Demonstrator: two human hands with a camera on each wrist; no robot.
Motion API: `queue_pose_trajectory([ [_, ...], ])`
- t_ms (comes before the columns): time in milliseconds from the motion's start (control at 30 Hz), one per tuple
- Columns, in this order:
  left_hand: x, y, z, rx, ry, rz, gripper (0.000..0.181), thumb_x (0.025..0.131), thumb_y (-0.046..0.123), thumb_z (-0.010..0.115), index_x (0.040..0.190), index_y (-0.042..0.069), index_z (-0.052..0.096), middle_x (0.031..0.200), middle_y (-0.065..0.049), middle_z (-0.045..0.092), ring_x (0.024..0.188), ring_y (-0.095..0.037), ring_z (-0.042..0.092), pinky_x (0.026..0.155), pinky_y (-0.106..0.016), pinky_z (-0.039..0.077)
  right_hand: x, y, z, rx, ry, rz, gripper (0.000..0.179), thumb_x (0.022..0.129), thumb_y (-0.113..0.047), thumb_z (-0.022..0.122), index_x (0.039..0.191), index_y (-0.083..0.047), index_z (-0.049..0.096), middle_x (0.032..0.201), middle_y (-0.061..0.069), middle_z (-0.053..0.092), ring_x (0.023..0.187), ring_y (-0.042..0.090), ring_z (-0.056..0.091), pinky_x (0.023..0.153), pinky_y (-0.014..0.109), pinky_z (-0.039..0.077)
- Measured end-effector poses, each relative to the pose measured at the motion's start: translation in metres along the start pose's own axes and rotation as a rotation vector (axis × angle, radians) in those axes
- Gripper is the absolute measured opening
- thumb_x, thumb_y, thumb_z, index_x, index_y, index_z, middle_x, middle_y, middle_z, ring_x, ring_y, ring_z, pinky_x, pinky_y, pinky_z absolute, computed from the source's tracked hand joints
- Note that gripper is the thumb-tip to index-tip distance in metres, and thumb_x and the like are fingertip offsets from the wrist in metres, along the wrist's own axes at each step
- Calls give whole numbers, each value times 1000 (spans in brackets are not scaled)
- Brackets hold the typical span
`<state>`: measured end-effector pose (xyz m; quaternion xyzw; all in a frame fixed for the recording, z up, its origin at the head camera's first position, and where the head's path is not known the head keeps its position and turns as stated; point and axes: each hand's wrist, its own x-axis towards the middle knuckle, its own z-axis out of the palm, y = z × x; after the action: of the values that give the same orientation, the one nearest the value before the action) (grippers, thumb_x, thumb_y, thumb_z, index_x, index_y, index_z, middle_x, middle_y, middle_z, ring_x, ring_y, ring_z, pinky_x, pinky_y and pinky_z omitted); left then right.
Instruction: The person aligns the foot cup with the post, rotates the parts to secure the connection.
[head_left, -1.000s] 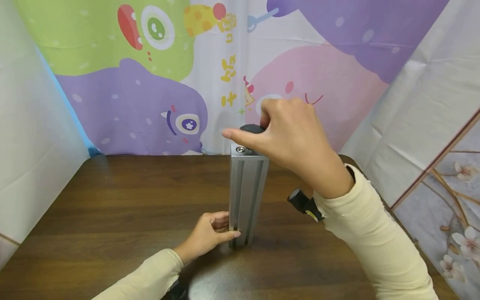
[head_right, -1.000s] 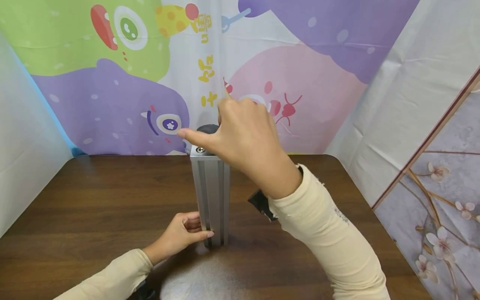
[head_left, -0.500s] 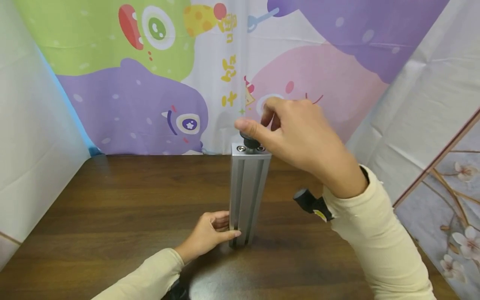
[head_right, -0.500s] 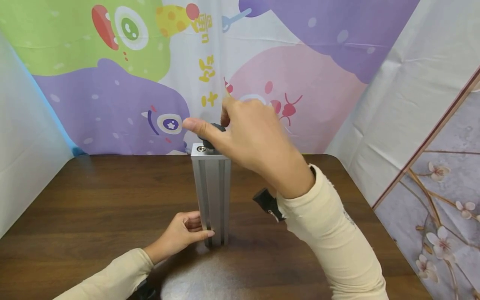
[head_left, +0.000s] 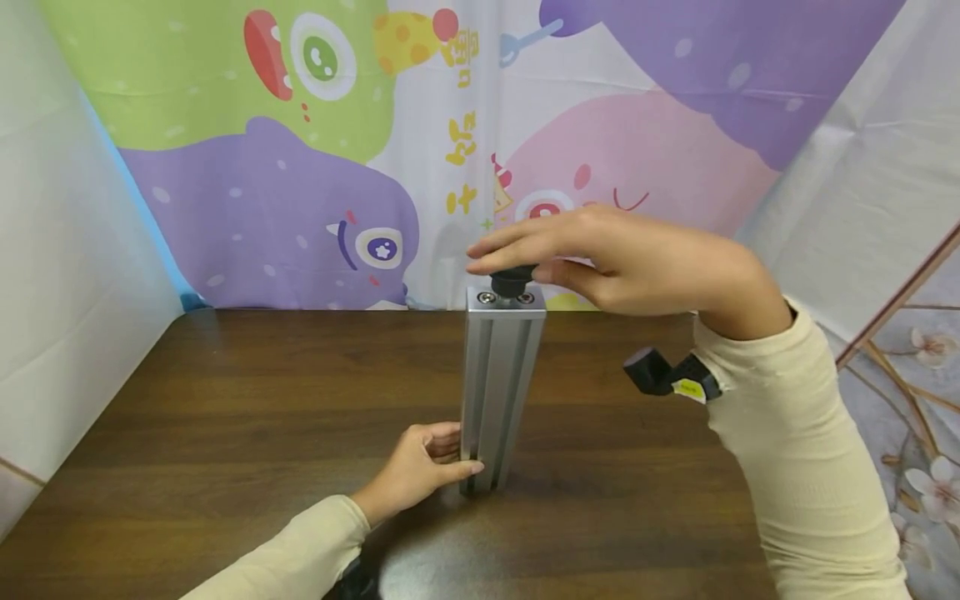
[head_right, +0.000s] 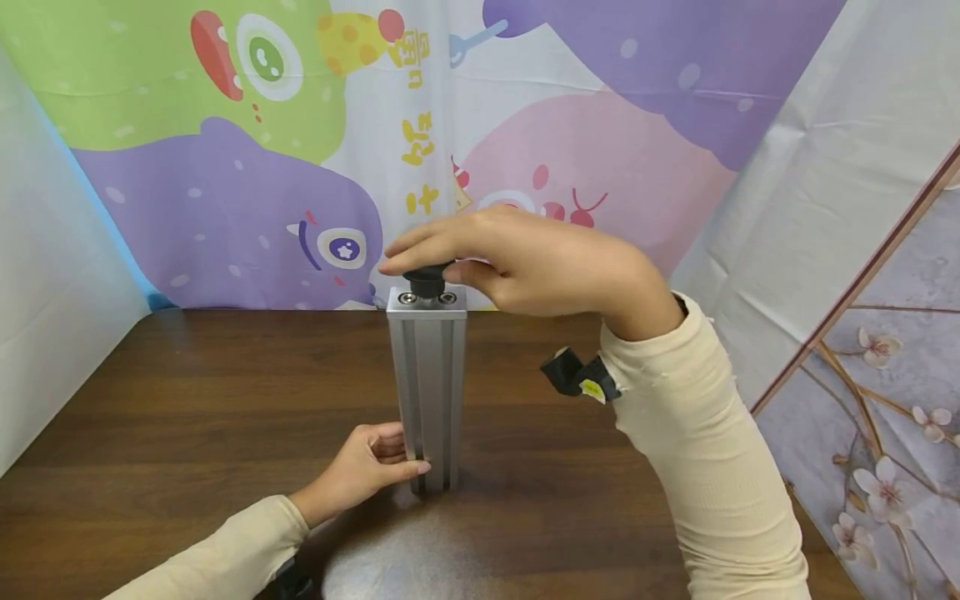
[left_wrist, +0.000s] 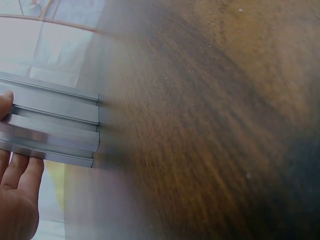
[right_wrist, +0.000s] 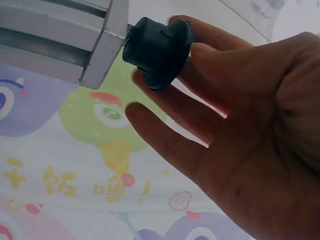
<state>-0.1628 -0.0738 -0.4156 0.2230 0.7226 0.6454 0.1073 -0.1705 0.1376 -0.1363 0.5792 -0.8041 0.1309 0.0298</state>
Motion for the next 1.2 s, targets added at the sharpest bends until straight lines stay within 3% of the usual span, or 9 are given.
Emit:
queue_pose_trajectory([
  [167,0,0,0,7,1,-4,43,73,2,70,111,-12,54,102,-21,62,98,-30,58,83,-30,49,3,-2,4,-61,68,61,33,90,-7,51,122,-10,53,124,-1,53,115,12,46,97,29,38],
  [300,0,0,0,2,4,-4,45,74,3,71,111,-13,53,103,-22,61,99,-31,58,83,-30,49,10,-11,14,-188,234,280,32,84,-37,59,100,-9,64,92,-2,64,83,9,57,72,24,47],
  [400,-1,0,0,1,6,-2,45,74,3,70,112,-13,52,103,-22,61,99,-31,57,83,-30,49,19,-20,27,-338,387,492,45,77,-55,59,77,-10,60,66,-2,56,57,12,50,52,25,42],
  [467,0,0,1,2,7,-4,44,74,3,70,111,-13,53,103,-22,61,99,-31,57,83,-29,49,23,-25,36,-449,465,598,53,74,-62,55,68,-10,53,56,-1,50,48,16,45,46,29,38],
  [600,0,0,1,-4,3,5,41,73,2,70,109,-11,55,102,-21,62,97,-30,58,82,-29,50,27,-29,45,-584,538,689,58,75,-66,51,63,-9,47,50,2,45,41,22,41,41,35,36],
  [800,-1,3,1,33,8,-9,46,74,3,70,112,-13,52,104,-23,60,99,-31,57,84,-33,48,26,-29,44,-533,526,721,59,75,-67,49,66,-9,48,52,2,48,44,23,43,45,36,38],
  [933,0,0,0,30,4,-4,49,74,5,71,114,-15,50,106,-24,59,100,-33,56,85,-35,48,22,-31,39,-455,494,710,58,75,-67,50,76,-8,54,62,4,55,53,22,50,52,36,43],
  [1033,3,-10,-1,35,11,2,53,73,7,72,115,-15,48,108,-25,58,102,-32,56,85,-34,48,16,-29,32,-377,433,619,53,80,-59,51,94,-9,60,83,4,62,67,18,55,62,34,46],
  [1200,7,-25,-2,39,14,2,55,72,14,74,115,-11,51,106,-20,61,100,-27,58,84,-30,48,2,-15,12,-217,205,284,39,92,-28,49,125,-9,48,126,2,50,108,16,50,94,32,40],
])
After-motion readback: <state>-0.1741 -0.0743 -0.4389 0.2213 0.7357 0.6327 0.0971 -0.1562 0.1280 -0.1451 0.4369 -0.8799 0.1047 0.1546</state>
